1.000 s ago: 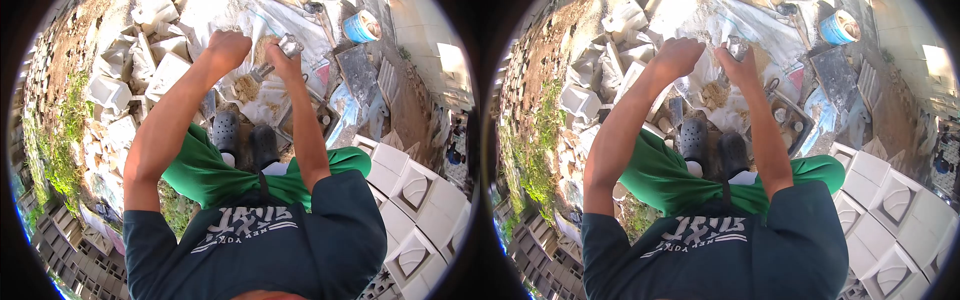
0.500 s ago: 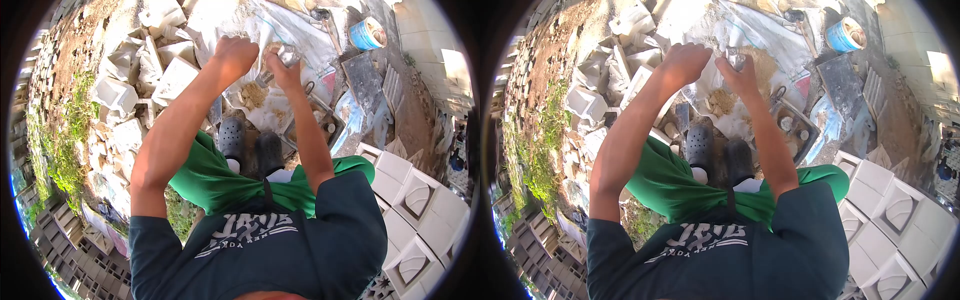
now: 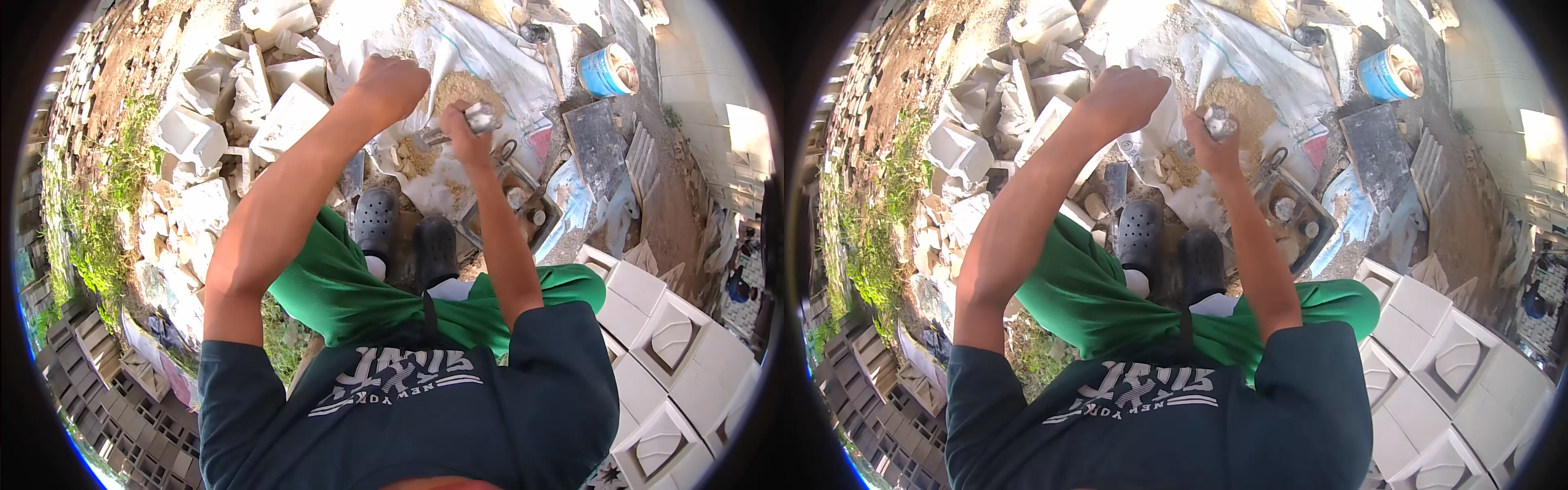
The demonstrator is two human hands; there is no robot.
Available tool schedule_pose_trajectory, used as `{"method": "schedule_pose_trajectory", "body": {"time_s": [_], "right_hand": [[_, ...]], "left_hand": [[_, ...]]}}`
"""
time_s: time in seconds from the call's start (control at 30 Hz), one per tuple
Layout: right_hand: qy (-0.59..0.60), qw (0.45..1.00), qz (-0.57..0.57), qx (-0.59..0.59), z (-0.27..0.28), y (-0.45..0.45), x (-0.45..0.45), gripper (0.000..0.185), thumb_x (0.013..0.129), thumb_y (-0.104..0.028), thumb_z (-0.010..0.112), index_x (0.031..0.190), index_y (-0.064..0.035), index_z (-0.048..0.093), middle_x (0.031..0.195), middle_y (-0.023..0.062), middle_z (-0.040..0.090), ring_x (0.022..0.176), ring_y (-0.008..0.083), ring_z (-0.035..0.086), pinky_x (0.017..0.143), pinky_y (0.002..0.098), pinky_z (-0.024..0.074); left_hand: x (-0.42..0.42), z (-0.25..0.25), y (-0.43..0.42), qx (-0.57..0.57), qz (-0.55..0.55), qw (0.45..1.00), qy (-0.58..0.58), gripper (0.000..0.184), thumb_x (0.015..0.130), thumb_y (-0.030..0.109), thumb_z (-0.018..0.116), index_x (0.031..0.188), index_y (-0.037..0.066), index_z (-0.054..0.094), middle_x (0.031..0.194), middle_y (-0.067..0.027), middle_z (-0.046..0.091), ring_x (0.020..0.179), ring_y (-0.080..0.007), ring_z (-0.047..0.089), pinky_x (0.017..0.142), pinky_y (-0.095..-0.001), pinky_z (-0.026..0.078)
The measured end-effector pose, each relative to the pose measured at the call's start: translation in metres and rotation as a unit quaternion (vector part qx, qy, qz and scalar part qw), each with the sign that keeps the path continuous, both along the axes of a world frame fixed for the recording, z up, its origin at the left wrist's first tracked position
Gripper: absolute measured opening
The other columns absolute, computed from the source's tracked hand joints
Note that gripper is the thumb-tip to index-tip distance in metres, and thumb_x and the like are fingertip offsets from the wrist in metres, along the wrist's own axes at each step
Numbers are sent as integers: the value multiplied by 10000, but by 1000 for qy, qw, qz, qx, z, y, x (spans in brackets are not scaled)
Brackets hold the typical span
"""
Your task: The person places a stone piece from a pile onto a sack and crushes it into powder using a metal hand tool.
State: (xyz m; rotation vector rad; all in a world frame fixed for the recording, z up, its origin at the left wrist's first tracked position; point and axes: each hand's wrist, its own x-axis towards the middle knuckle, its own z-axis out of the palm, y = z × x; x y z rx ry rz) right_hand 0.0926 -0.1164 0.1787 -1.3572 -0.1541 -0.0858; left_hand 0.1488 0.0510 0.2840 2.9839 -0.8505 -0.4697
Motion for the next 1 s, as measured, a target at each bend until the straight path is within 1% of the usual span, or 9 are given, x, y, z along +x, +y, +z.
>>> {"method": "schedule_pose_trajectory", "body": {"time_s": [0.03,0.17,0.33,0.43,0.53,0.67,0.87,0.93,1.0], "right_hand": [[84,996,2,-20,-31,3,-3,179,838,-81,602,664,-76,561,591,-75,498,538,12,434,480,222,343],[66,996,1,-66,-40,10,-6,212,839,-87,609,639,-85,540,570,-73,481,513,19,426,460,225,318],[62,996,-60,38,-10,-11,-14,182,830,-62,602,654,-63,554,572,-53,491,511,34,432,466,231,327],[77,982,-163,59,35,-15,-36,124,816,-24,585,696,-49,567,619,-39,523,526,53,453,483,225,351],[19,994,-104,32,-7,-25,-40,136,819,-36,593,688,-55,564,644,-41,532,543,39,451,483,225,353],[61,990,-128,22,-52,-5,-32,207,833,-104,621,642,-73,549,590,-73,490,524,13,424,458,238,325],[76,988,-122,-58,-34,-3,-29,302,840,-146,602,560,-73,517,526,-55,462,498,30,407,451,271,309],[76,988,-121,-61,-35,-10,-29,294,840,-147,601,566,-73,521,526,-48,473,490,37,418,450,271,317],[64,988,-137,-22,-35,-20,-28,268,842,-152,605,598,-71,529,542,-34,496,488,51,451,448,263,334]], "left_hand": [[1,-1,0,-5,-1,1000,-3,226,765,13,565,985,65,578,953,-99,627,961,-276,613,793,-418,484],[-4,-4,0,-6,0,1000,6,237,769,16,553,999,67,583,950,-104,628,993,-272,602,812,-417,480],[-1,-23,6,17,4,998,54,235,761,-7,527,982,46,584,967,-111,631,1007,-285,594,817,-415,478],[-6,-25,10,24,2,998,56,271,748,-26,512,1000,40,587,999,-115,634,1024,-296,591,815,-426,479],[-5,-17,11,40,0,999,35,326,740,-30,505,1045,52,588,1037,-123,637,1037,-296,591,816,-426,481],[-20,-2,10,1,21,999,35,380,732,-33,496,1086,69,588,1080,-119,637,1047,-290,591,825,-411,483],[-37,-45,-6,1,34,998,45,365,750,39,532,1108,87,583,1083,-125,634,1048,-293,589,841,-409,480],[-41,-74,-15,23,37,993,112,326,751,76,554,1073,83,605,1043,-136,643,1015,-309,602,817,-414,491],[-46,-108,-26,-19,69,988,135,203,731,45,572,908,28,670,963,-169,668,947,-327,636,759,-412,518]]}}
